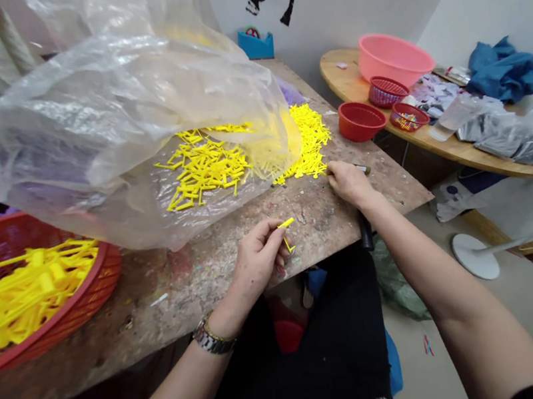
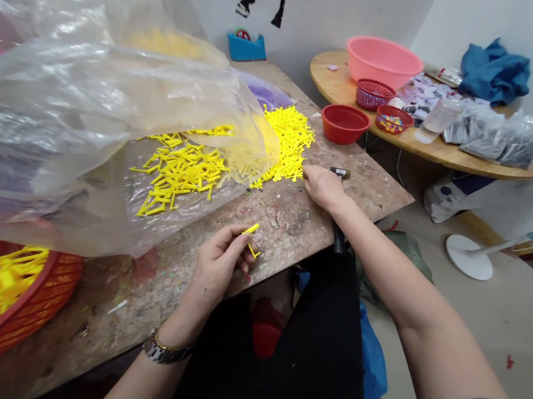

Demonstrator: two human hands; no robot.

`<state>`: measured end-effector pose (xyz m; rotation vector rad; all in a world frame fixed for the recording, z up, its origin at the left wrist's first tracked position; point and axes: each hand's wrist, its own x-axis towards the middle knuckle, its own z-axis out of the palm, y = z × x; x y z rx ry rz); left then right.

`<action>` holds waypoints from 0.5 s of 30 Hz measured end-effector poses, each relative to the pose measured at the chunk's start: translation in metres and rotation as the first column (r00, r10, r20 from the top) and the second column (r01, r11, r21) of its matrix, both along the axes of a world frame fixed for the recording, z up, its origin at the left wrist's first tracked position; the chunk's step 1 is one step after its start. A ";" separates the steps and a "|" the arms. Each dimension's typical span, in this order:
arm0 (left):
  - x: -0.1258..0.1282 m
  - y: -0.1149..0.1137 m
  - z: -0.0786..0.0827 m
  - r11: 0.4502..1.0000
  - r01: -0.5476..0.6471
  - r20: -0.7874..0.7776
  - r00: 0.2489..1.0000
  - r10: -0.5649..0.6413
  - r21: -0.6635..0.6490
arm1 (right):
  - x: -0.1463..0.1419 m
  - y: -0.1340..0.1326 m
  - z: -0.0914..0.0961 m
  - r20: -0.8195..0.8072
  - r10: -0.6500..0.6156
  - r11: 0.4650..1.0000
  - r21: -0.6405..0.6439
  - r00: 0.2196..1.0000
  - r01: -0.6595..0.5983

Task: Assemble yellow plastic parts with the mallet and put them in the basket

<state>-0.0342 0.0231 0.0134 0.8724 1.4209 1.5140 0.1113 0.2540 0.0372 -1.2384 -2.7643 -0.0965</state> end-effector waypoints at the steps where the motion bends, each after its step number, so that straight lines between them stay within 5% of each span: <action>1: 0.000 0.000 0.000 1.000 -0.001 0.002 1.000 0.001 -0.002 | 0.002 -0.005 0.000 -0.055 0.001 1.000 -0.013 0.999 -0.002; 7: 0.000 0.001 0.000 1.000 -0.005 0.017 1.000 0.005 0.006 | 0.024 -0.037 0.002 -0.515 -0.005 0.986 -0.144 0.857 -0.080; 15: 0.004 -0.003 0.005 1.000 0.022 0.011 1.000 -0.022 -0.009 | 0.046 -0.101 0.005 -0.703 -0.008 0.951 -0.225 0.711 -0.212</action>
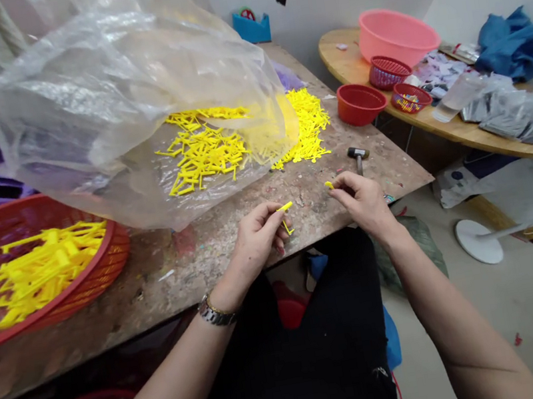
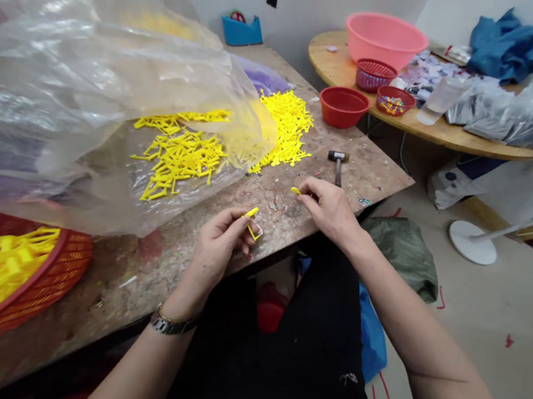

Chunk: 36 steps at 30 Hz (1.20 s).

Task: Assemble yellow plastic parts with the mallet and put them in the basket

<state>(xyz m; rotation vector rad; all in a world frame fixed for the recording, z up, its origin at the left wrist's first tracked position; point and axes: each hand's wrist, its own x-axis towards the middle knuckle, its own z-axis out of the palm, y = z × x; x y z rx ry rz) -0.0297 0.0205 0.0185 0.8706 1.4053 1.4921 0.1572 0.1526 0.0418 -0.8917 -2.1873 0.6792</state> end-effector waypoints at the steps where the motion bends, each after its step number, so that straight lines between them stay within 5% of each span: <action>1: 0.001 -0.001 0.001 1.000 0.008 -0.003 1.000 -0.008 -0.005 | 0.002 -0.008 0.000 -0.012 0.001 1.000 -0.007 1.000 -0.001; 9: 0.013 -0.010 0.004 0.995 0.094 -0.047 0.995 -0.092 0.039 | 0.013 -0.056 -0.005 -0.084 -0.029 1.000 -0.005 0.996 0.029; 20: 0.029 -0.020 0.008 0.984 0.167 -0.110 0.981 -0.159 0.068 | 0.021 -0.080 -0.012 -0.117 0.007 1.000 -0.006 0.993 -0.008; 28: 0.035 -0.024 0.010 0.980 0.187 -0.102 0.978 -0.180 0.069 | 0.024 -0.092 -0.022 -0.224 -0.105 0.967 -0.250 0.969 0.046; 36: 0.039 -0.026 0.012 0.977 0.203 -0.091 0.976 -0.197 0.058 | 0.025 -0.099 -0.028 -0.325 -0.094 0.894 -0.444 0.941 -0.064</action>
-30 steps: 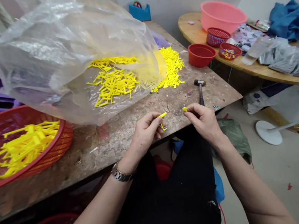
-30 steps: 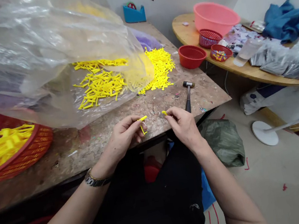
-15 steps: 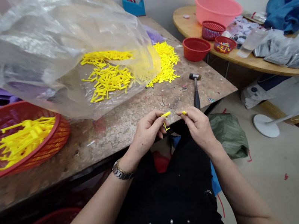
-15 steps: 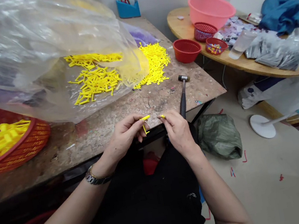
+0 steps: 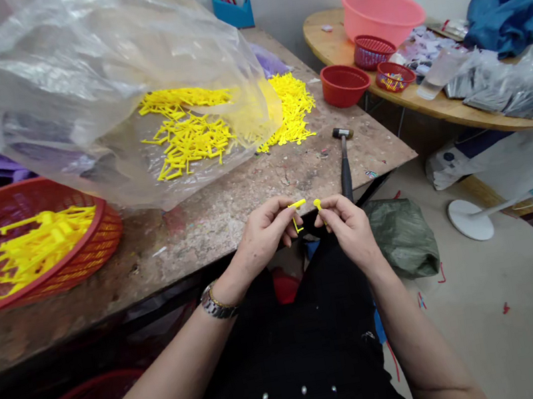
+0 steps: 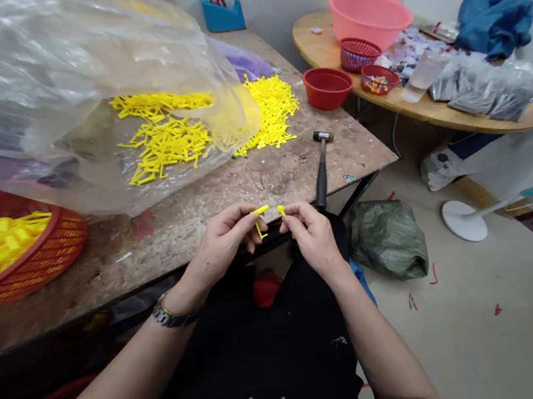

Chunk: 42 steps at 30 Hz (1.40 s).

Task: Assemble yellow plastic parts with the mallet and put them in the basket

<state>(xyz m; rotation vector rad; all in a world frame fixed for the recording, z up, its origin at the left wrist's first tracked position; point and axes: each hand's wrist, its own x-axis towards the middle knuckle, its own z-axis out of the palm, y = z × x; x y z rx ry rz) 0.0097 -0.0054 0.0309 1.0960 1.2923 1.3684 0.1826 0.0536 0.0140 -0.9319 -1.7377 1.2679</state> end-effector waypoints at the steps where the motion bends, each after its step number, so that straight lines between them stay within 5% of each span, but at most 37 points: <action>1: 0.000 0.000 -0.001 1.000 0.004 0.003 1.000 -0.004 0.002 | 0.000 -0.001 0.000 -0.005 0.018 1.000 -0.020 1.000 -0.019; 10: 0.005 -0.001 -0.006 0.998 0.069 -0.008 0.998 -0.069 0.001 | -0.005 -0.010 -0.005 -0.013 0.094 0.994 -0.057 0.995 -0.095; 21: 0.006 -0.001 -0.009 0.995 0.084 -0.044 0.995 -0.086 -0.050 | -0.003 -0.018 -0.002 0.136 0.020 0.979 0.197 0.990 -0.047; 24: 0.005 -0.001 -0.008 0.992 0.109 0.001 0.994 -0.109 -0.058 | -0.002 -0.019 -0.006 0.190 -0.062 0.908 0.419 0.980 -0.023; 27: 0.005 -0.001 -0.008 0.990 0.124 0.048 0.991 -0.121 -0.069 | 0.000 -0.019 -0.011 0.250 -0.141 0.748 0.661 0.958 -0.062; 29: 0.005 -0.001 -0.009 0.989 0.124 0.100 0.988 -0.116 -0.078 | 0.001 -0.019 -0.014 0.286 -0.179 0.674 0.732 0.941 -0.094; 33: 0.008 -0.001 -0.010 0.989 0.122 0.197 0.975 -0.103 -0.088 | 0.002 -0.019 -0.017 0.339 -0.222 0.624 0.770 0.914 -0.133; 36: 0.010 -0.001 -0.010 0.990 0.112 0.208 0.974 -0.091 -0.088 | 0.001 -0.020 -0.018 0.337 -0.215 0.637 0.760 0.916 -0.130; 42: 0.011 -0.001 -0.009 0.992 0.104 0.200 0.976 -0.089 -0.065 | 0.005 -0.023 -0.014 0.222 -0.155 0.810 0.587 0.963 -0.005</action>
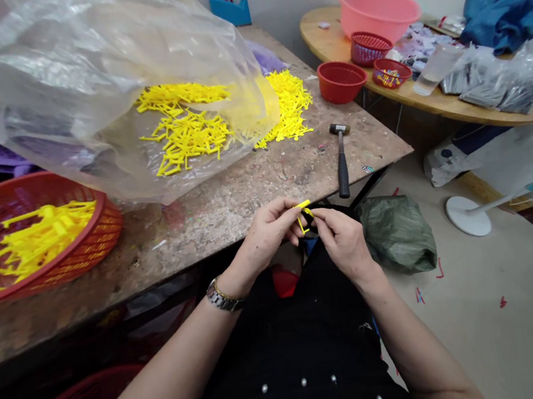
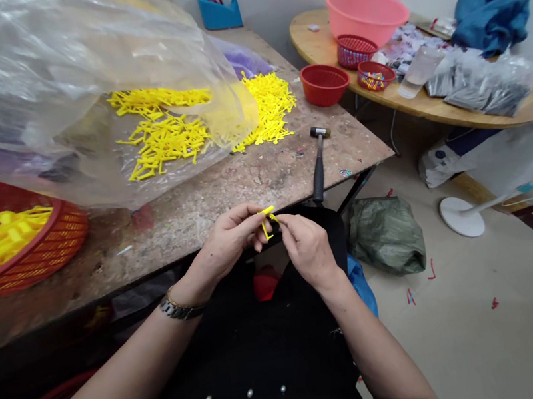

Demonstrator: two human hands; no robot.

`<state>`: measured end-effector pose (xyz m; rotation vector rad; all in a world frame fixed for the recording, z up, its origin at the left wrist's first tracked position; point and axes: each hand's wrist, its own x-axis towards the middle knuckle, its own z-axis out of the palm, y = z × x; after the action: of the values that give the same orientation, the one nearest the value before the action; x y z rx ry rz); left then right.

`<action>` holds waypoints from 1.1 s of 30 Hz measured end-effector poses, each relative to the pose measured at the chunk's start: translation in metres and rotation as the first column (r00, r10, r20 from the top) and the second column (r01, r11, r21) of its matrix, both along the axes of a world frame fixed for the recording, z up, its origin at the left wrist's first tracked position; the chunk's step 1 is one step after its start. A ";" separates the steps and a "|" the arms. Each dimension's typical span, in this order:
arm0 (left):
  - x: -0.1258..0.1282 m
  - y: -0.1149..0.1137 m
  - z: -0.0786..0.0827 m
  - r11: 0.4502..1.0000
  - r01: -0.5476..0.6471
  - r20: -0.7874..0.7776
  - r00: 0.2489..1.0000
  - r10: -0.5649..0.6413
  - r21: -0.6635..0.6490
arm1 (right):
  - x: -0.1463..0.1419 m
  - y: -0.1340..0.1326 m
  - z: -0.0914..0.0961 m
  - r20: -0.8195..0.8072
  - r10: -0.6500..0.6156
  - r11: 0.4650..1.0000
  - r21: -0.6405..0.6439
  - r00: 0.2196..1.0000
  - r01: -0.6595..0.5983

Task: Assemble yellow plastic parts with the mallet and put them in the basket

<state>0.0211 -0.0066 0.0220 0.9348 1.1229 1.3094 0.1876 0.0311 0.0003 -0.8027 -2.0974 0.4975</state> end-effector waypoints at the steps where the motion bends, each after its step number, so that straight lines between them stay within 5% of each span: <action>1: 0.000 0.000 0.000 1.000 0.000 -0.003 1.000 0.000 0.006 | 0.001 -0.001 0.001 -0.034 -0.010 0.999 -0.041 0.999 0.009; 8: 0.000 -0.001 -0.006 0.999 0.011 -0.062 0.998 -0.008 0.047 | 0.005 -0.002 0.007 -0.125 -0.109 0.985 -0.144 0.986 0.090; 33: 0.008 -0.006 -0.002 0.997 0.020 -0.235 0.972 -0.002 0.072 | 0.004 -0.008 0.002 -0.062 -0.106 0.993 -0.049 0.992 0.103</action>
<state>0.0289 -0.0122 0.0200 1.1722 1.2541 1.2616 0.1912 0.0235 0.0023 -0.9059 -1.9797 0.5093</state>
